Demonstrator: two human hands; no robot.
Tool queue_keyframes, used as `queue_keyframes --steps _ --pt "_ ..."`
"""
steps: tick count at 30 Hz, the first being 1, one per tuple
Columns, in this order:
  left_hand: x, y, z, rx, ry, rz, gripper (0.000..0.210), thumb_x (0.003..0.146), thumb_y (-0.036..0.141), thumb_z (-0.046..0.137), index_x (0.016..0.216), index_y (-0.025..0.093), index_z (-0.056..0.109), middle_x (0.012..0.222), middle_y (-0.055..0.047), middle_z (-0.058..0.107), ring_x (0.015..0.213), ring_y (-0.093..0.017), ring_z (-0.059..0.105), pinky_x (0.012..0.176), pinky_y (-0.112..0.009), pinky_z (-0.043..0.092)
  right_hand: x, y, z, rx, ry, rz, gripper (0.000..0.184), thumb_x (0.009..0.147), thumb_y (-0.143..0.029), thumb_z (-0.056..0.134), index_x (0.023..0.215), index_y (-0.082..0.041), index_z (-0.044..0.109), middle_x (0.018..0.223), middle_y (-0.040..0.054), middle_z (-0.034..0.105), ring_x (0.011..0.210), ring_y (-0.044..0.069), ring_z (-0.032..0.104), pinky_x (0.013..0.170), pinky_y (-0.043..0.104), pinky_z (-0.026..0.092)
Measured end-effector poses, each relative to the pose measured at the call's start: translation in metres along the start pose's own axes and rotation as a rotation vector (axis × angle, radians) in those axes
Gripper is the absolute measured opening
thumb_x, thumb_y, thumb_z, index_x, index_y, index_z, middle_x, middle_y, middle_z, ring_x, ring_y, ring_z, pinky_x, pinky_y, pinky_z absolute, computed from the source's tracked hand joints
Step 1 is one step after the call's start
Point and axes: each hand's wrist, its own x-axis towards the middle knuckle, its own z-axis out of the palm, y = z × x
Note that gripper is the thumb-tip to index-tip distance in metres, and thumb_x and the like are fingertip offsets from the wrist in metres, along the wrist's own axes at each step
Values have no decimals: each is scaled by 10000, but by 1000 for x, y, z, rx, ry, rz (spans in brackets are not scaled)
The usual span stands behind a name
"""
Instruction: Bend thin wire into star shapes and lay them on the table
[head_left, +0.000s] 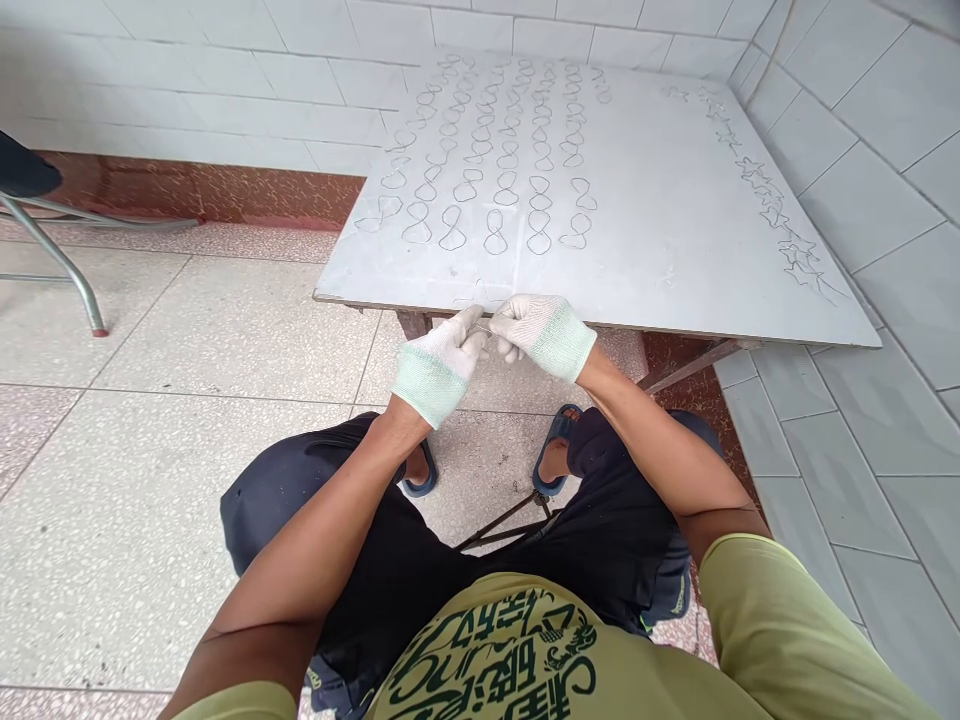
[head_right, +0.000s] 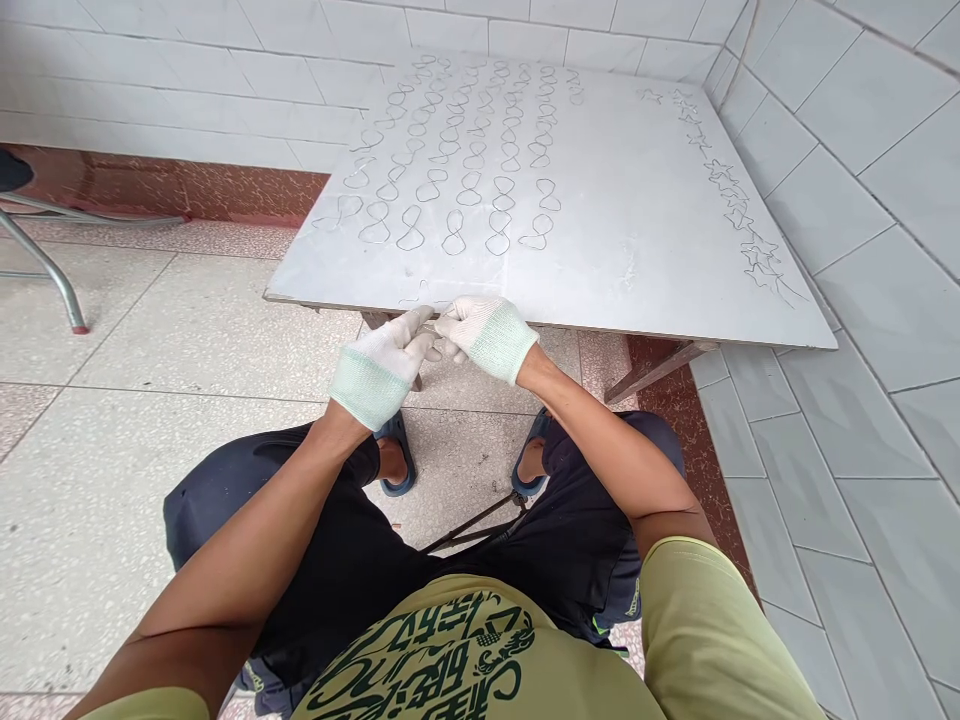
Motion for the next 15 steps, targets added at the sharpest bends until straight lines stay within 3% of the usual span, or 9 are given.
queue_keyframes --steps 3,5,11,15 --pt "-4 1 0 87 -11 21 455 1092 261 646 1507 178 811 1161 -105 915 945 -272 856 914 -375 662 0 0 2 22 -16 1 371 1080 -236 786 729 -233 666 696 8 758 624 139 693 595 268 550" --pt "-5 1 1 74 18 39 419 1098 323 668 1461 198 834 1175 -105 914 1019 -286 857 913 -372 665 0 -1 4 35 -35 4 360 1078 -232 778 734 -228 672 679 0 751 623 131 688 597 251 557" --pt "-4 5 6 -38 124 -23 270 1101 376 666 1154 243 895 1031 -52 899 879 -253 837 799 -349 646 -2 -4 11 -37 -26 12 319 1041 -178 752 734 -234 685 625 -18 728 582 128 668 556 233 495" --pt "-4 5 7 -19 154 -36 347 1114 389 601 919 240 847 861 -42 844 805 -234 789 696 -318 582 -4 -4 18 -27 -12 6 325 1034 -256 817 737 -243 683 634 -9 743 617 147 692 571 243 513"
